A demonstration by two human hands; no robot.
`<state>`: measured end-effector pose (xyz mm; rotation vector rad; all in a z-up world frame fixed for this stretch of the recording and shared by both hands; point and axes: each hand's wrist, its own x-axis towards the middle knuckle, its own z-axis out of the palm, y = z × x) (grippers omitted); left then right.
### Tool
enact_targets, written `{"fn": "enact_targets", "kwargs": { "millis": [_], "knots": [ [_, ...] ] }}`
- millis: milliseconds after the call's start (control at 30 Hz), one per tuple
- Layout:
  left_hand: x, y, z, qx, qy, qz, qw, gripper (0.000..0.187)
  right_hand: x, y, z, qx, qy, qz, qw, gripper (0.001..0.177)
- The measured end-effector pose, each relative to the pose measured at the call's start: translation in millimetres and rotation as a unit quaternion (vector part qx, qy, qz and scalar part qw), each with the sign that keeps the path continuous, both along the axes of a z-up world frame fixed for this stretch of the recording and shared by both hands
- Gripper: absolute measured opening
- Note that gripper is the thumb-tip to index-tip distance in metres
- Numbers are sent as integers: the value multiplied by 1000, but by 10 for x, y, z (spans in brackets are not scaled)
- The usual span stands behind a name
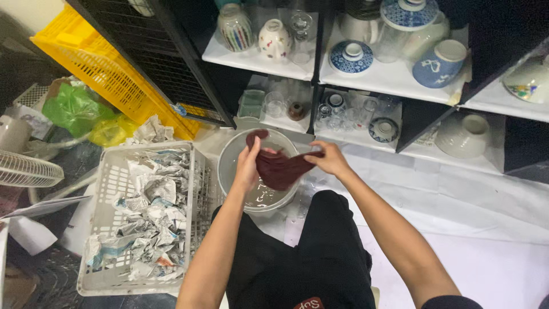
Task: The person sits on the floor and wipes a clear glass and a striped ceramic mug with a maroon cloth. The person dips the cloth into a bucket of water, wrings it out, and then wipes each item before placing them back on a nearby shelf.
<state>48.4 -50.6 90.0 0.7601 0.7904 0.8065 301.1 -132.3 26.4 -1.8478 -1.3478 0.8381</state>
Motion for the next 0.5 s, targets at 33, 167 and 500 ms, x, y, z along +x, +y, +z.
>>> {"fn": "enact_targets", "kwargs": {
  "millis": [33,167,500],
  "knots": [
    [39,-46,60,-1,-6,-15,1000,42,-66,-57,3,34,94,39,994,47],
    [262,-33,219,65,17,-79,995,54,-267,-45,68,81,379,127,913,56],
    [-148,315,223,61,307,-230,922,57,-226,-148,-62,22,545,-87,834,38]
  ]
}}
